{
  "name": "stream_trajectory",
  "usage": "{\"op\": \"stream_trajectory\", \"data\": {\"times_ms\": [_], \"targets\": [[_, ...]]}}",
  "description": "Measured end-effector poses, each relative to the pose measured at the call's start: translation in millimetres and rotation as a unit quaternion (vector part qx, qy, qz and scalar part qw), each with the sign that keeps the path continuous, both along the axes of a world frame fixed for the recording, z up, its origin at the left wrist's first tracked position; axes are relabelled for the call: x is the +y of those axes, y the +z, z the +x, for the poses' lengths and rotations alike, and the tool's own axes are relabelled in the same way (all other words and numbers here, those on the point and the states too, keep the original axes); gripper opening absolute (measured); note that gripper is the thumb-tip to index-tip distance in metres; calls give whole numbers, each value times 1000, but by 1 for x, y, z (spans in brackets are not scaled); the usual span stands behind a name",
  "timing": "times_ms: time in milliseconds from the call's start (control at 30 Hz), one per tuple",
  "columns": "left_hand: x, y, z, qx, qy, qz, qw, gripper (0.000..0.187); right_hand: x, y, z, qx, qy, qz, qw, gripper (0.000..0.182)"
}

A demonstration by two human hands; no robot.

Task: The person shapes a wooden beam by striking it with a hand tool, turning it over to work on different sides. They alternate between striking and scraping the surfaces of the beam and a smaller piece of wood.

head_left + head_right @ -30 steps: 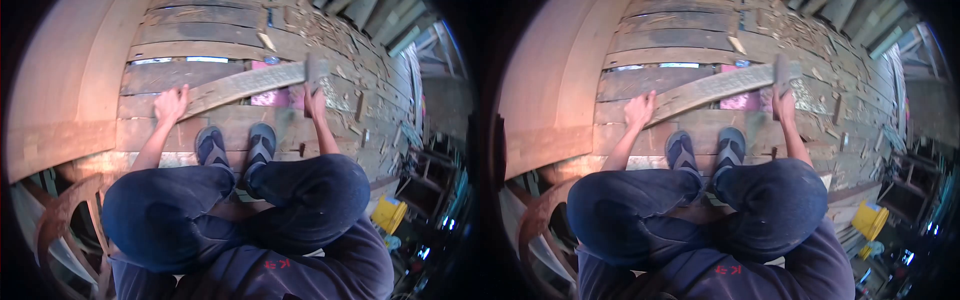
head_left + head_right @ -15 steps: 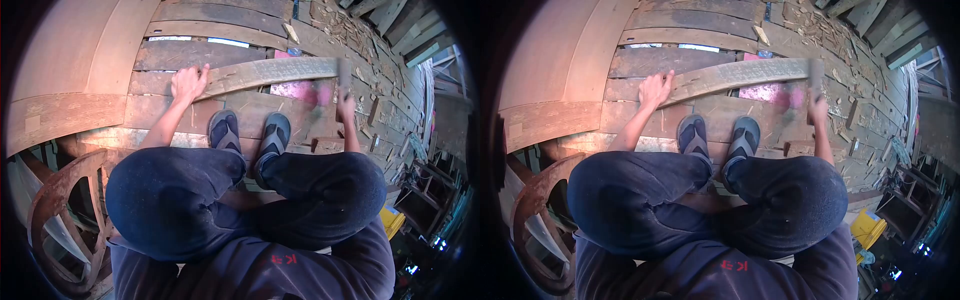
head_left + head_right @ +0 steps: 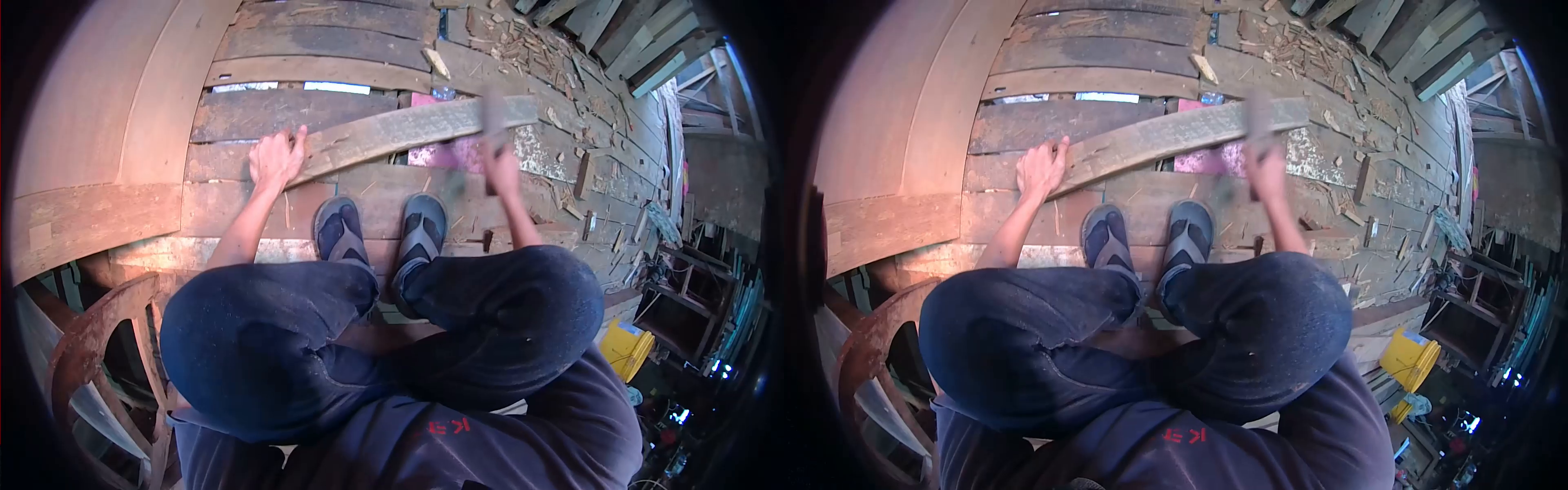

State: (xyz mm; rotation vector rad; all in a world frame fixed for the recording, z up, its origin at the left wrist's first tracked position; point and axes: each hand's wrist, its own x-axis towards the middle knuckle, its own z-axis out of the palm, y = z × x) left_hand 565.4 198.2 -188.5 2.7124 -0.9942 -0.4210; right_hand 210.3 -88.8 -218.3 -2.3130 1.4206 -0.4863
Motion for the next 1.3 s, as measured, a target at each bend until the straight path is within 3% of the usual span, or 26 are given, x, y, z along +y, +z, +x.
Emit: {"op": "stream_trajectory", "data": {"times_ms": [33, 67, 133, 200, 233, 333, 367, 400, 467, 533, 567, 667, 700, 733, 800, 867, 967, 1100, 1133, 1167, 1233, 1267, 1300], "targets": [[1, 0, 0, -4, -2, -7, 1000, 60, 5, -23, -3, 57, 169, -127, 976, 59], [2, -3, 1, -6, -7, -10, 1000, 60, 46, 33, 19, 131, 119, 41, 983, 58], [3, -8, 1, -7, -5, -10, 1000, 60, 12, 37, 7, 93, 196, -2, 976, 63], [2, -1, 1, 11, -3, 10, 1000, 60, -13, 41, 2, 72, -33, 100, 992, 67], [2, 0, 1, 11, -6, 9, 1000, 59, -27, 36, 0, 88, -85, 38, 992, 70], [0, 3, -1, 4, 1, 0, 1000, 60, -7, 7, 6, 35, -69, 51, 996, 66], [0, 3, -2, -1, 2, -7, 1000, 60, -4, -27, -4, 10, 87, -76, 993, 62], [1, 3, -2, -8, 2, -14, 1000, 60, 31, 8, 7, 17, 135, 27, 990, 57], [1, 3, -2, -8, 1, -14, 1000, 60, 30, 30, 2, 102, 190, 25, 976, 61], [1, 3, -2, 0, 8, -5, 1000, 59, 1, 38, -5, 104, 67, 67, 990, 64], [1, 0, -3, 4, 12, -2, 1000, 60, -13, 36, -8, 50, -23, 100, 993, 67], [1, 2, -2, 1, 10, 3, 1000, 60, -9, 6, 1, 27, -95, -4, 995, 63], [1, 2, -1, -8, 6, 0, 1000, 60, 6, 2, 3, -27, -15, -15, 999, 58], [1, -1, -2, -14, 2, -2, 1000, 61, 27, 9, 10, -9, 85, -2, 996, 54], [3, -7, 1, -14, 3, -14, 1000, 62, 63, 24, 15, 104, 214, 92, 967, 58], [2, -5, 0, 2, 8, -6, 1000, 63, 64, 55, 19, 162, 237, 76, 955, 63], [1, -6, -2, -4, 9, -8, 1000, 61, 3, 40, -5, 86, 112, 99, 985, 71], [2, -5, -1, -11, 7, -5, 1000, 60, -6, 13, -5, 58, -99, 38, 993, 71], [0, -4, 0, -10, 8, -4, 1000, 60, 6, 2, 1, 54, -90, 46, 993, 69], [1, -4, 1, -7, 8, -2, 1000, 61, 30, 4, 11, 17, 14, -27, 999, 66], [0, -2, -1, -2, 8, 1, 1000, 61, 70, 25, 30, 119, 96, 126, 980, 60], [-1, -1, -1, -1, 9, 1, 1000, 61, 82, 31, 27, 114, 191, 83, 971, 59], [1, -1, -2, 0, 8, 3, 1000, 61, 78, 43, 27, 147, 196, 91, 965, 57]]}}
